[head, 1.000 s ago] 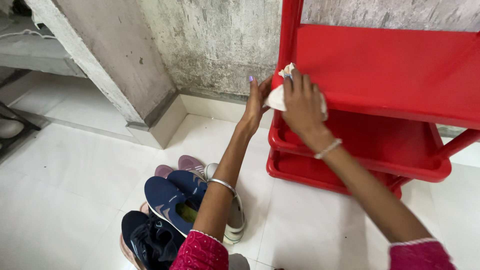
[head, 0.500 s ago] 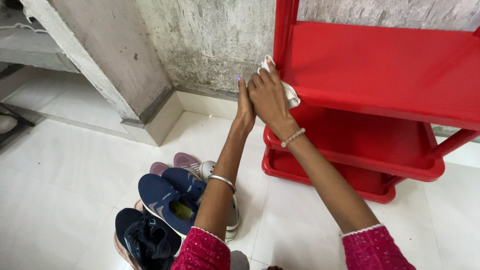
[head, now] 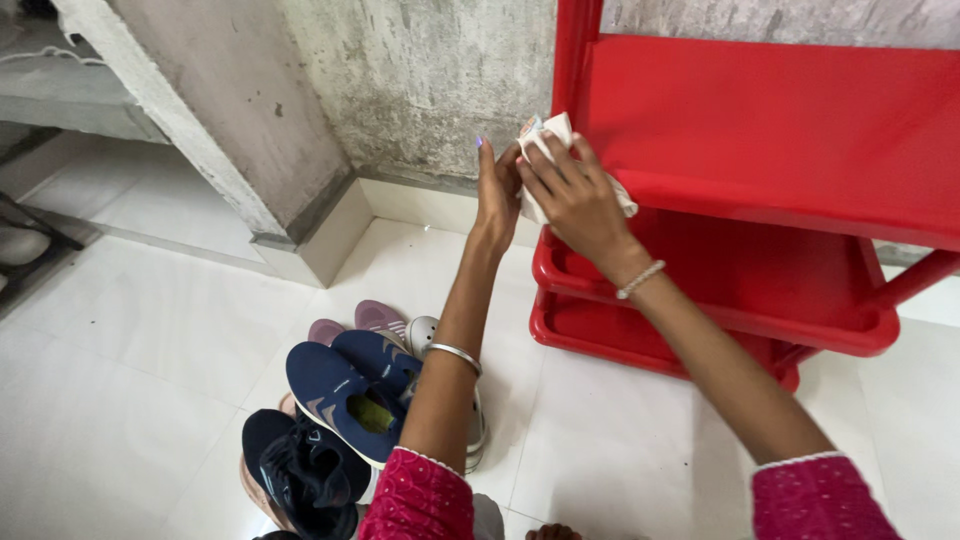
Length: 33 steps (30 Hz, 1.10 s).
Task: The person removes various shoes from a red plastic shoe rack and places them on the floor. Then, using a white cloth, the person wipes the shelves and legs of the rack to clean it.
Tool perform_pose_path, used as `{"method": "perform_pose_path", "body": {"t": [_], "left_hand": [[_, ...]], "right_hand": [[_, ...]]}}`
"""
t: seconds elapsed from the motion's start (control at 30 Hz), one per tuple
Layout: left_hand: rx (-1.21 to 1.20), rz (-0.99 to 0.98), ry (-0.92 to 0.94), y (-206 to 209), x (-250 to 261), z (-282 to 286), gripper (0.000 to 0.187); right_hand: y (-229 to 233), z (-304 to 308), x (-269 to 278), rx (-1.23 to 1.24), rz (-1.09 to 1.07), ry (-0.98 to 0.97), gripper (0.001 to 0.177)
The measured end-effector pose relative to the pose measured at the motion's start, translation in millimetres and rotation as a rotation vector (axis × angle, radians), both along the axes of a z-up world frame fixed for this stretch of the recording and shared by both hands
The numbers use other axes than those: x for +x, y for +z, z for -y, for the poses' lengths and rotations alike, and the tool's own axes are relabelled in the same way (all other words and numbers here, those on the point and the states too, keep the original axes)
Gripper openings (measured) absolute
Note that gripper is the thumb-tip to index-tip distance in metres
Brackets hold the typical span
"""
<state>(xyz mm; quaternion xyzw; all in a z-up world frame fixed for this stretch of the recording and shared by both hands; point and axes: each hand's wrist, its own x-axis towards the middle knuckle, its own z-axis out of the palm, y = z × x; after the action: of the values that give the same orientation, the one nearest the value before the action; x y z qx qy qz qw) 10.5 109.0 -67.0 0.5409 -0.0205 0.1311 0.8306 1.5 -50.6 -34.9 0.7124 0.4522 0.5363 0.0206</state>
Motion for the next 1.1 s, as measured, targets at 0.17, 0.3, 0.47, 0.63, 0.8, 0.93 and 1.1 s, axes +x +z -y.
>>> {"method": "perform_pose_path", "body": {"t": [0.17, 0.3, 0.47, 0.63, 0.8, 0.93, 1.1], "left_hand": [[0.287, 0.057, 0.09, 20.0, 2.5, 13.8, 0.076], [0.504, 0.208, 0.297, 23.8, 1.2, 31.5, 0.064], [0.55, 0.222, 0.207, 41.8, -9.5, 47.1, 0.058], [0.854, 0.07, 0.649, 69.1, -27.4, 82.9, 0.05], [0.983, 0.318, 0.851, 77.8, -41.2, 93.7, 0.025], [1.06, 0.348, 0.648, 76.1, -40.1, 99.0, 0.018], [1.157, 0.409, 0.451, 65.1, -36.5, 124.0, 0.026]], "right_hand": [[-5.9, 87.7, 12.6, -0.102, 0.116, -0.148, 0.044], [1.7, 145.6, 10.3, -0.061, 0.097, -0.206, 0.05], [2.5, 146.8, 4.3, 0.146, -0.177, -0.214, 0.052], [27.4, 116.2, 42.8, 0.479, -0.659, -0.018, 0.029], [68.6, 140.7, 87.8, 0.746, -0.829, 0.309, 0.031], [73.4, 171.0, 92.4, 0.478, -0.725, -0.356, 0.031], [81.6, 180.7, 80.8, 0.799, -1.399, 0.179, 0.038]]}}
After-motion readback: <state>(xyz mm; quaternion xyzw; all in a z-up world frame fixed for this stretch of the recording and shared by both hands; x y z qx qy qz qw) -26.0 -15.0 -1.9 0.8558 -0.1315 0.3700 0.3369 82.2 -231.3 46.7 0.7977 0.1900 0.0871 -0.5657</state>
